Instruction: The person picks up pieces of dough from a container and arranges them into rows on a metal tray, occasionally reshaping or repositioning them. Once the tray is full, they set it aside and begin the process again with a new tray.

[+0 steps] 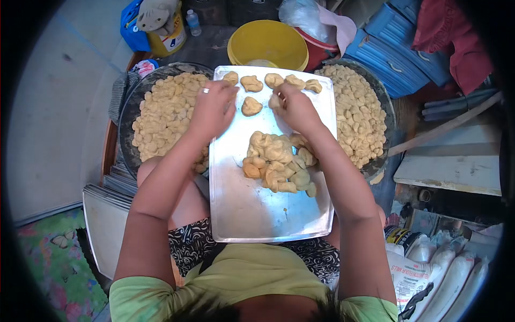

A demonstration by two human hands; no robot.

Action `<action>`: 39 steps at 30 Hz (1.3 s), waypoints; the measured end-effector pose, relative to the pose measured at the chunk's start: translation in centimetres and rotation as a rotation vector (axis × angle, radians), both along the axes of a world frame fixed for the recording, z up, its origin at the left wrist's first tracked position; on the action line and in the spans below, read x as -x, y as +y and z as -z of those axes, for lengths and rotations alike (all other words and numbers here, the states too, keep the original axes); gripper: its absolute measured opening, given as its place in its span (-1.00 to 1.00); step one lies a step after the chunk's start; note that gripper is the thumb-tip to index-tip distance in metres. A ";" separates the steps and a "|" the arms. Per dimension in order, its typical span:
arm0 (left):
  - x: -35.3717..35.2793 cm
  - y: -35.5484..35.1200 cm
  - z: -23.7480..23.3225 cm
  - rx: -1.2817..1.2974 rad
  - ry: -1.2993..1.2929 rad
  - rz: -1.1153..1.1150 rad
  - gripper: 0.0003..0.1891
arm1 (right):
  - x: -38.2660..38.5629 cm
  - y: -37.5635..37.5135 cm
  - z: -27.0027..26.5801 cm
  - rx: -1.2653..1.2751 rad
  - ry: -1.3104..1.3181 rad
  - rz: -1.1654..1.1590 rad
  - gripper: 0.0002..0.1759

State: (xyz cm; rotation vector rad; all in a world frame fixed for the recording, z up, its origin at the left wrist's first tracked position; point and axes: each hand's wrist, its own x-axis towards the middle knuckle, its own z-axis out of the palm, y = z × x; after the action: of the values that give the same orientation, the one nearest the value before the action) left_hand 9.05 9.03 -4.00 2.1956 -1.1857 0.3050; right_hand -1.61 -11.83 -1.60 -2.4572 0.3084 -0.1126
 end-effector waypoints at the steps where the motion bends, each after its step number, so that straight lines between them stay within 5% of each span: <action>1: 0.7 -0.3 -0.6 -0.017 -0.103 0.097 -0.76 | -0.1 -0.1 0.2 0.002 0.004 0.007 -0.66; 5: 0.0 -2.0 1.8 -0.130 -0.037 0.189 -0.72 | -0.1 -0.4 1.4 0.298 -0.194 -0.057 -0.61; 8: -0.5 -2.5 1.4 -0.097 -0.056 0.197 -0.70 | 1.7 2.9 -0.9 -0.040 0.043 -0.150 -0.63; 11: -0.4 -2.8 0.5 -0.073 -0.122 0.167 -0.67 | 2.6 4.2 -0.5 -0.031 0.206 -0.414 -0.64; 17: -1.9 -3.9 2.0 -0.169 -0.095 0.173 -0.60 | 1.6 -2.0 -0.5 -0.415 0.005 0.107 -0.83; 21: -1.1 -4.5 1.4 -0.130 -0.092 0.142 -0.66 | 1.7 -4.4 0.8 -0.265 0.073 0.163 -0.85; 25: 1.2 -5.4 -0.5 -0.114 -0.061 0.099 -0.69 | 2.7 -5.6 0.7 -0.597 0.124 0.120 -0.77; 27: 2.1 -6.1 -1.0 -0.142 0.044 0.261 -0.67 | 3.1 -5.9 0.8 -0.720 0.058 0.146 -0.80; 35: 5.0 -4.5 -1.5 -0.384 0.065 0.519 -0.82 | 4.7 -6.9 2.5 -0.475 0.015 0.294 -0.72; 39: 5.4 -3.2 -2.7 -0.433 0.383 0.509 -0.73 | 5.7 -5.4 1.3 -0.150 -0.132 -0.047 -0.68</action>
State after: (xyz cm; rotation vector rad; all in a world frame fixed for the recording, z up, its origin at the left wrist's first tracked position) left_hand 3.70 5.79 -1.34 2.0580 -1.6259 -0.6066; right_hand -7.31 -17.26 -2.85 -2.2940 0.1943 -0.2223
